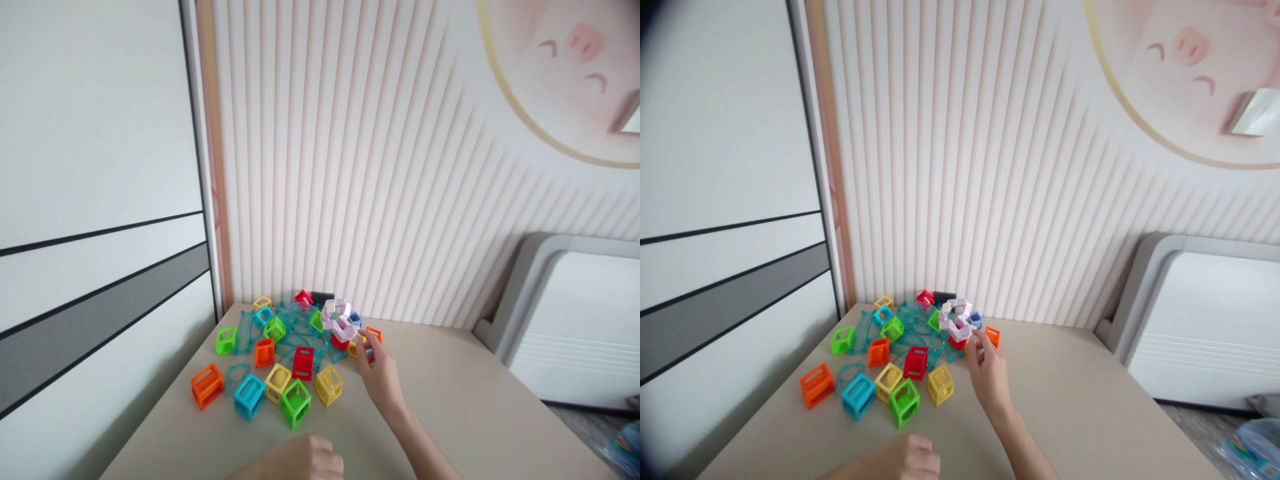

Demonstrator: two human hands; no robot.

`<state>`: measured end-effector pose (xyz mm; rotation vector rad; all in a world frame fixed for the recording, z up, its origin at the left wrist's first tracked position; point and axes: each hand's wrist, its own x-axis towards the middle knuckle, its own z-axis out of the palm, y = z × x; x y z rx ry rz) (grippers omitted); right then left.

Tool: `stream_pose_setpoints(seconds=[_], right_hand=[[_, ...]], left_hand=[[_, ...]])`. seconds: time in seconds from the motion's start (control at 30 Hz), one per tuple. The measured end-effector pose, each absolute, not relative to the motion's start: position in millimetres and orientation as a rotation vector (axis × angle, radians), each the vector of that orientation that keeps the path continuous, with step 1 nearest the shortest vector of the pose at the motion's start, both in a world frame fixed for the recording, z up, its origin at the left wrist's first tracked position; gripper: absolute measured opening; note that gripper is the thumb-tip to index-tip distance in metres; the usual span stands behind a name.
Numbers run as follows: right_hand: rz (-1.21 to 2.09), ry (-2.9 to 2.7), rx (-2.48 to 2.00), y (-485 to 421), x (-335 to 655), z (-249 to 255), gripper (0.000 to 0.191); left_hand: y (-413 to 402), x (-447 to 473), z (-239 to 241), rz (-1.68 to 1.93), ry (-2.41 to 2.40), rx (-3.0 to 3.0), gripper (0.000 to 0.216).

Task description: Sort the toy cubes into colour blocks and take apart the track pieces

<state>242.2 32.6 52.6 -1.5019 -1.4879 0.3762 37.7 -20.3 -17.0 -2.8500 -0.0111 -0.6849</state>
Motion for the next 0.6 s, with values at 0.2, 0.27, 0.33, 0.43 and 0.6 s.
stream_pose_setpoints(seconds=[0.2, 0.27, 0.33, 0.43, 0.6], right_hand=[[0.295, -1.528, -1.372, 16, 249, 42, 0.021], [0.251, -1.6, -1.331, 13, 247, 42, 0.02], [0.202, -1.695, -1.267, 10, 246, 40, 0.018], [0.141, -1.827, -1.126, 7, 243, 36, 0.021], [0.136, -1.895, -1.007, 2, 234, 28, 0.025]], left_hand=[[-17, 35, -34, -0.693, -0.21, -3.003, 0.037], [-15, 34, -37, -0.689, -0.236, -3.03, 0.041], [-14, 35, -38, -0.668, -0.234, -3.055, 0.044], [-16, 35, -29, -0.674, -0.236, -3.039, 0.04], [-25, 19, 18, -0.917, -0.257, -2.85, 0.016]])
